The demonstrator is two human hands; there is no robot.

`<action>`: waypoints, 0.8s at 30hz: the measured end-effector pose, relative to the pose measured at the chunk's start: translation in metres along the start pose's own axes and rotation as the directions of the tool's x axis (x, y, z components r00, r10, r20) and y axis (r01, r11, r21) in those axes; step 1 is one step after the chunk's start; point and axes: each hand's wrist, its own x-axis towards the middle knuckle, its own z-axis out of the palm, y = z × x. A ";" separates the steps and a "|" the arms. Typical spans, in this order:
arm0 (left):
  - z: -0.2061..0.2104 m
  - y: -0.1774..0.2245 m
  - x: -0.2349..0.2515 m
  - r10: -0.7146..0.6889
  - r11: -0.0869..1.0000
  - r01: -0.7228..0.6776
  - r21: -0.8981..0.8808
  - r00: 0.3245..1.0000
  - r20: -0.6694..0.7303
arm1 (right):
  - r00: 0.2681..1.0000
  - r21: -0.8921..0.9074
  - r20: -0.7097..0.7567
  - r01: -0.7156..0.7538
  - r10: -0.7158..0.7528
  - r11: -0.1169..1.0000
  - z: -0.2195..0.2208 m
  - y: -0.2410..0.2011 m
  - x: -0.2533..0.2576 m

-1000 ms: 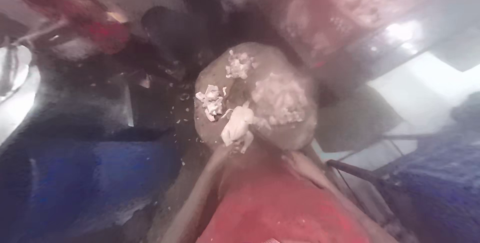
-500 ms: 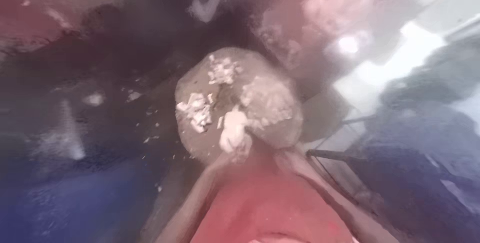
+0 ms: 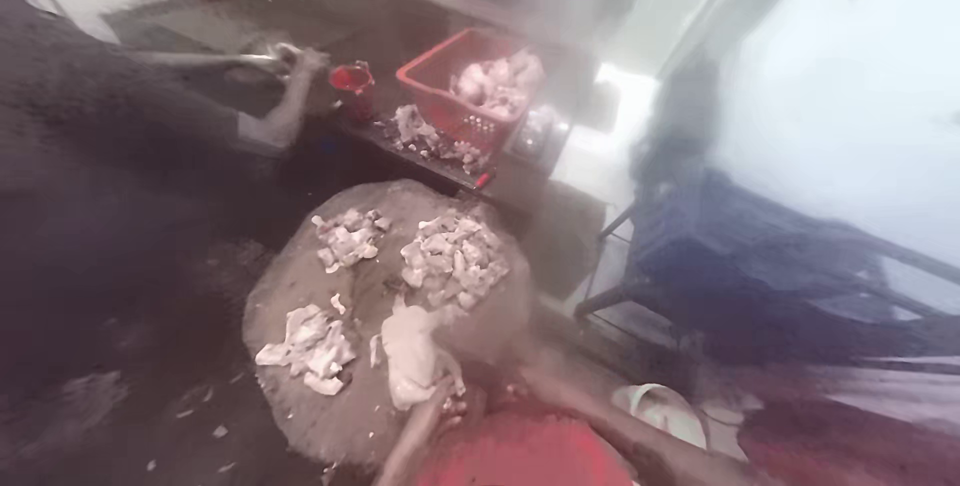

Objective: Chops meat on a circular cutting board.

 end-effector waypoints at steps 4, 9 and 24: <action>0.015 0.005 0.009 -0.082 0.995 0.078 -0.070 0.995 -0.054 | 1.000 -0.023 0.008 0.026 -0.026 0.999 0.011 0.020 0.015; -0.009 0.024 -0.030 0.013 0.971 -0.033 -0.238 0.996 -0.086 | 0.999 -0.004 0.010 -0.042 0.042 0.999 0.006 0.021 0.014; -0.055 -0.010 -0.006 0.173 0.977 -0.132 0.167 0.949 -0.263 | 0.940 0.206 0.227 0.208 -0.254 0.956 -0.033 -0.104 0.037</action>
